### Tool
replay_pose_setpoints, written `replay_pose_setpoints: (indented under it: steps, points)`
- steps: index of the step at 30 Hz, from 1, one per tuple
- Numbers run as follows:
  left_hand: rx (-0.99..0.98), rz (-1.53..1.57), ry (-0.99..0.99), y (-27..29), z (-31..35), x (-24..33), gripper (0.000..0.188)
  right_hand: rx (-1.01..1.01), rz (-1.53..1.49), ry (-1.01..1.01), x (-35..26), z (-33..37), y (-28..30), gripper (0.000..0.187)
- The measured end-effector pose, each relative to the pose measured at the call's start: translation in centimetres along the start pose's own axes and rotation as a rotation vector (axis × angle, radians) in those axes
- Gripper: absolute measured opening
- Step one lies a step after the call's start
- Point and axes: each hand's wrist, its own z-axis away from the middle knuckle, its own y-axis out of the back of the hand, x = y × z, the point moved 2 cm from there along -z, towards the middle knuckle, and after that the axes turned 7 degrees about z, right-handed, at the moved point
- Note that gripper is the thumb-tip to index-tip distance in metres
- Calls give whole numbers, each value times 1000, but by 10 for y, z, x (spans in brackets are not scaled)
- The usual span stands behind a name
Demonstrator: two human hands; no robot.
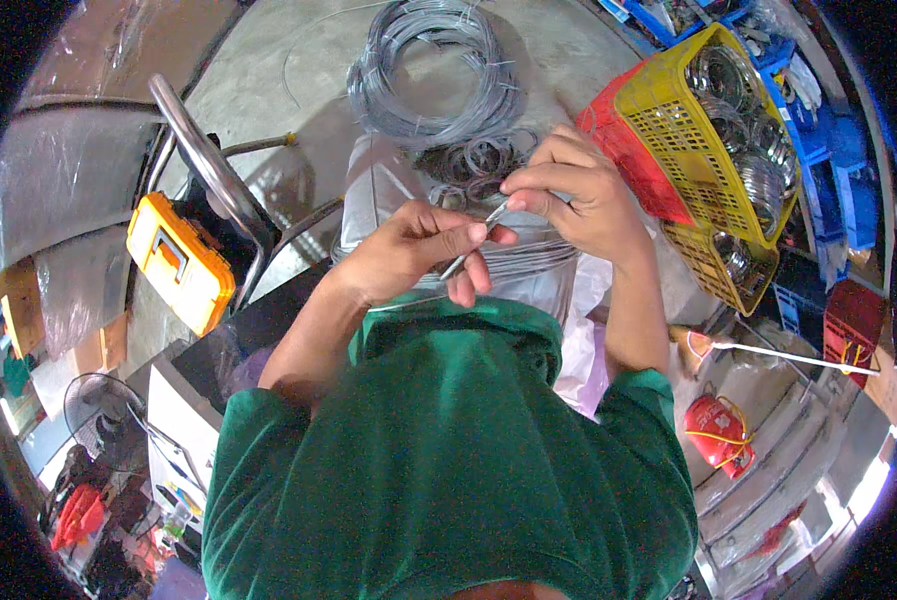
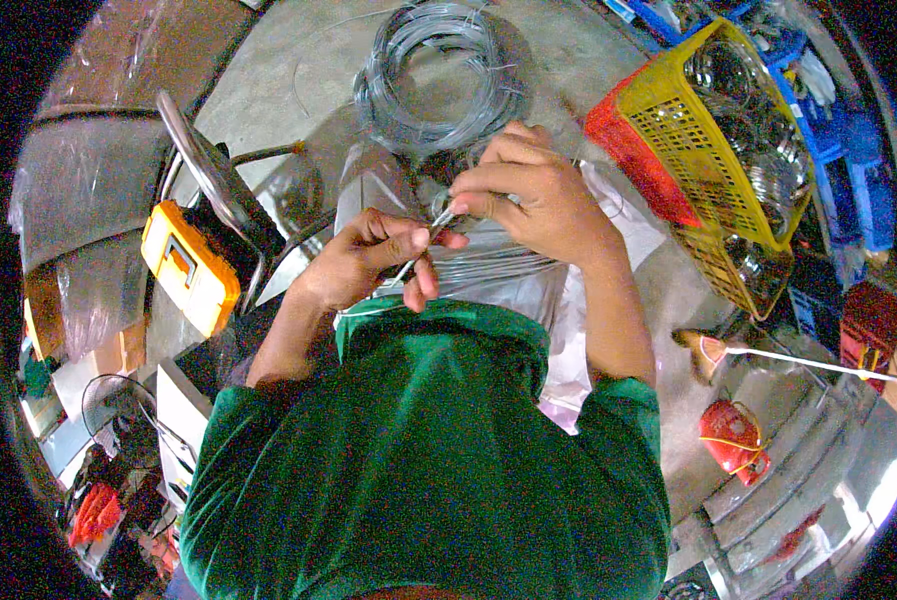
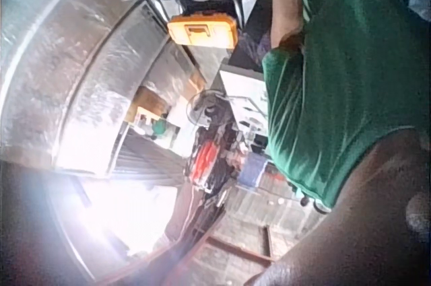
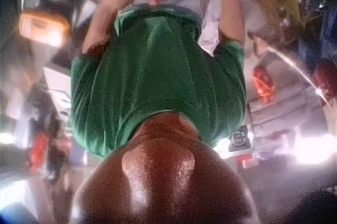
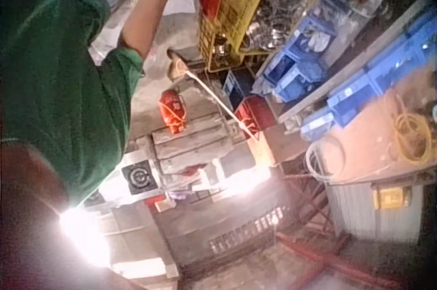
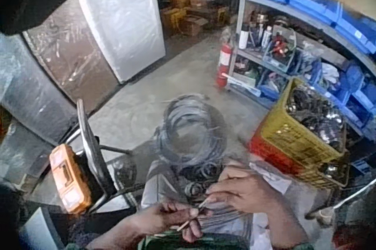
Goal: The person coils a length of gray wire by hand, forming loops and securing them with a twist tie. The person repeatedly handles the wire, adjusts the coil shape, and places the finished coil on a pile of similar coils.
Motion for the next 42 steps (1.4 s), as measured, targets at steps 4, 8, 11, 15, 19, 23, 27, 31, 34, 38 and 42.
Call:
replay_pose_setpoints:
  steps: [4, 8, 11, 15, 19, 23, 27, 31, 34, 38, 42]
  points:
    - [167, -573, -334, -1, 0, 1, 34, -14, 79, -52, 3, 8, 3, 17]
    - [251, -1198, -540, -4, 4, 1, 20, -31, 113, -111, 5, 11, 4, 17]
    - [71, -847, -387, -3, 4, -2, 19, -30, 82, -99, 2, 8, 7, 16]
    - [-266, -203, -150, -6, -3, -10, 32, 14, 39, -61, -2, 3, 16, 18]
    - [-503, 363, -19, -19, -5, -19, 39, 87, -39, -15, -1, -4, 22, 27]
    - [-535, 481, -225, -37, 0, -6, 32, 131, -144, -57, 12, -2, 11, 45]
    - [-553, 541, -506, -44, 13, 33, 32, 135, -70, -329, 53, 11, -32, 51]
    - [-409, 416, -804, -31, 34, 74, 33, 159, -235, -470, 90, 35, -86, 42]
    - [-219, 248, -883, -20, 39, 89, 33, 10, -213, -463, 90, 45, -111, 38]
    - [88, -858, -1067, -16, 17, 83, 31, -51, -134, -391, 50, 43, -110, 40]
    - [113, -1231, -1182, -10, -12, 58, 17, -118, -106, -378, 5, 29, -77, 26]
